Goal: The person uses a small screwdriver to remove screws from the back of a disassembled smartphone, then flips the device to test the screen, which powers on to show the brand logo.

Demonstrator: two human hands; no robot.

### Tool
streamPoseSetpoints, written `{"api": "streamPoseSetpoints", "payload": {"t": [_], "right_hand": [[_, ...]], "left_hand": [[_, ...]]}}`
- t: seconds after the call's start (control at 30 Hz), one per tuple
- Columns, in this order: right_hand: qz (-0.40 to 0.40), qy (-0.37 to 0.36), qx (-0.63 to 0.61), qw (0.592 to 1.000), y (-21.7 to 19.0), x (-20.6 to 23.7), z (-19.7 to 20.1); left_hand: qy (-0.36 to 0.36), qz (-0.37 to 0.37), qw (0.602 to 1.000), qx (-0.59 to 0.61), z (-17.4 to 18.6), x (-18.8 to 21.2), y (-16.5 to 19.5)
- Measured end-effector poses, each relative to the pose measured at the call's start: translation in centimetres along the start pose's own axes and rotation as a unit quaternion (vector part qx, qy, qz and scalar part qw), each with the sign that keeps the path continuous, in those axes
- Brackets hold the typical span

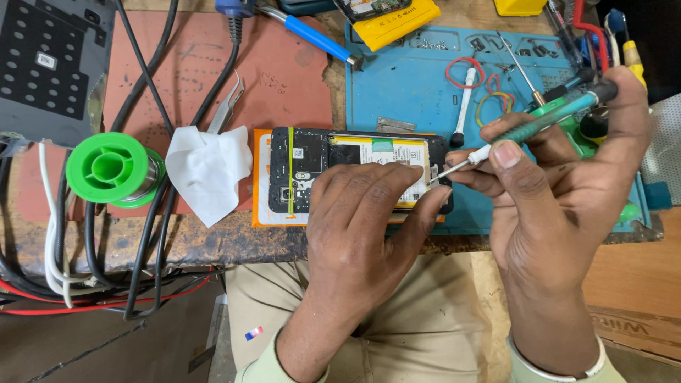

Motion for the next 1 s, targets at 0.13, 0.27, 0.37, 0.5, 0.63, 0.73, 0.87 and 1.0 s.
{"api": "streamPoseSetpoints", "payload": {"t": [0.13,0.27,0.37,0.5,0.63,0.73,0.87,1.0], "right_hand": [[0.008,-0.009,0.003,1.0,-0.1,0.3,-0.2],[0.015,-0.006,-0.013,1.0,0.2,0.5,0.4],[0.028,-0.005,0.0,1.0,0.2,0.4,1.0],[0.053,0.003,0.03,0.998,0.0,0.8,1.4],[0.112,-0.013,0.082,0.99,-1.0,1.6,0.9],[0.155,-0.019,0.146,0.977,-2.1,1.7,0.4],[0.197,-0.045,0.235,0.951,-3.1,2.3,-0.7],[0.256,-0.067,0.319,0.91,-4.0,3.0,-1.9]], "left_hand": [[-0.006,-0.01,1.0,-0.004,-0.1,0.1,0.0],[-0.014,-0.002,1.0,0.009,0.0,0.1,-0.1],[-0.013,0.0,1.0,0.015,0.0,0.1,-0.1],[-0.015,0.0,1.0,0.016,0.0,0.2,-0.2],[-0.019,-0.006,1.0,0.015,0.0,0.2,-0.1],[-0.024,-0.01,1.0,0.017,-0.1,0.2,0.0],[-0.038,-0.015,0.999,0.016,-0.1,0.1,0.1],[-0.041,-0.016,0.999,0.015,-0.1,0.2,0.1]]}}
Point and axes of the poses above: each hand's wrist, its own x-axis away from the middle knuckle, its own z-axis out of the back of the hand, y = z × x, the point moved 8 cm from there along -x, towards the middle knuckle, and after that the axes turned 11 degrees about y, right-handed, at the moved point
